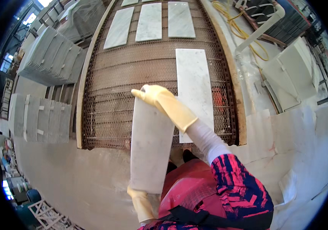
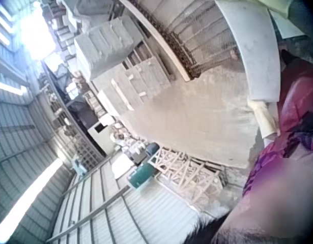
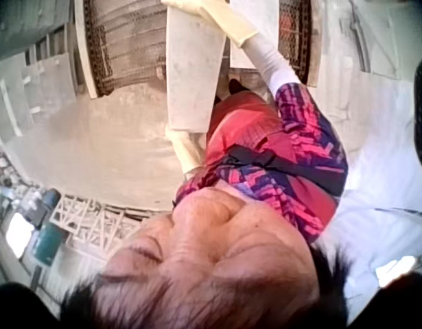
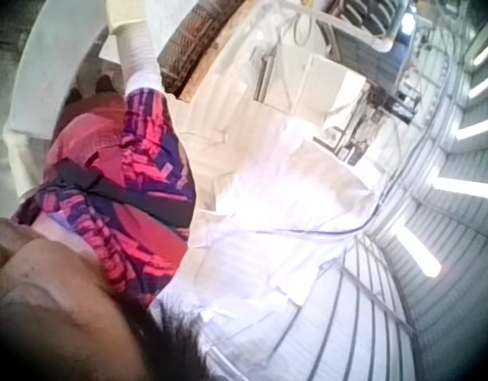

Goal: The person picks up rectangular white tiles from a stack and places them onto a moving conveyor belt. They handle the tiles one by one, positioning them in a row on the belt.

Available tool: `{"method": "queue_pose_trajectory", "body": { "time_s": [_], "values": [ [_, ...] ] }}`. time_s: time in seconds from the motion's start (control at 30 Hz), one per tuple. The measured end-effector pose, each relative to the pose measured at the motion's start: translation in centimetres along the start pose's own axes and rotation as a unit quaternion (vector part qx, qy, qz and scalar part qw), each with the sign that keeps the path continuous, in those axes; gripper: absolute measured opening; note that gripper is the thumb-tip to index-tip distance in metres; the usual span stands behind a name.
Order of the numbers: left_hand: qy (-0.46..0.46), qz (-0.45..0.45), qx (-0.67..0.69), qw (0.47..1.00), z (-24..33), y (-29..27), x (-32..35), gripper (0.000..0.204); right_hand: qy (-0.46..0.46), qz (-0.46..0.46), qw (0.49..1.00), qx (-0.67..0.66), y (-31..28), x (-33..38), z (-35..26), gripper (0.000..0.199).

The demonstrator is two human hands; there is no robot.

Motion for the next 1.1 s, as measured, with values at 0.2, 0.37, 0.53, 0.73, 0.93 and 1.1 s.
{"method": "queue_pose_trajectory", "body": {
  "time_s": [0.2, 0.37, 0.53, 0.73, 0.93, 1.1],
  "values": [
    [-0.021, -0.024, -0.088, 0.996, -2.7, 4.3, 1.1, 0.062, 0.019, -0.038, 0.998, 0.054, -0.8, -4.6, 1.1, 0.081],
    [-0.034, -0.023, -0.107, 0.993, -3.2, 4.3, 1.6, 0.069, 0.016, -0.050, 0.997, 0.061, -0.3, -6.2, 2.0, 0.079],
    [-0.045, -0.021, -0.089, 0.995, -2.5, 6.2, 4.1, 0.074, 0.003, 0.008, 1.000, -0.014, -1.2, -5.2, 3.1, 0.067],
    [-0.073, -0.091, 0.041, 0.992, -3.6, 4.2, 3.4, 0.078, -0.142, 0.186, 0.947, -0.220, -3.9, 2.0, 1.3, 0.046],
    [-0.065, -0.112, 0.087, 0.988, -3.6, 3.0, 2.4, 0.078, -0.163, -0.009, 0.955, -0.246, 2.8, 11.9, 3.5, 0.036],
    [-0.108, -0.113, 0.076, 0.985, -4.4, 1.8, 1.9, 0.075, -0.055, -0.238, 0.960, -0.138, 13.0, 20.5, 7.1, 0.047]
  ]
}}
Point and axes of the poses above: each hand's wrist, its own x-axis away from the middle knuckle, its own y-axis out of the palm, z = x × y, the point moved 10 cm from there along -x, towards the middle knuckle, and after that the axes turned 11 degrees about -y, right-handed, at the moved point
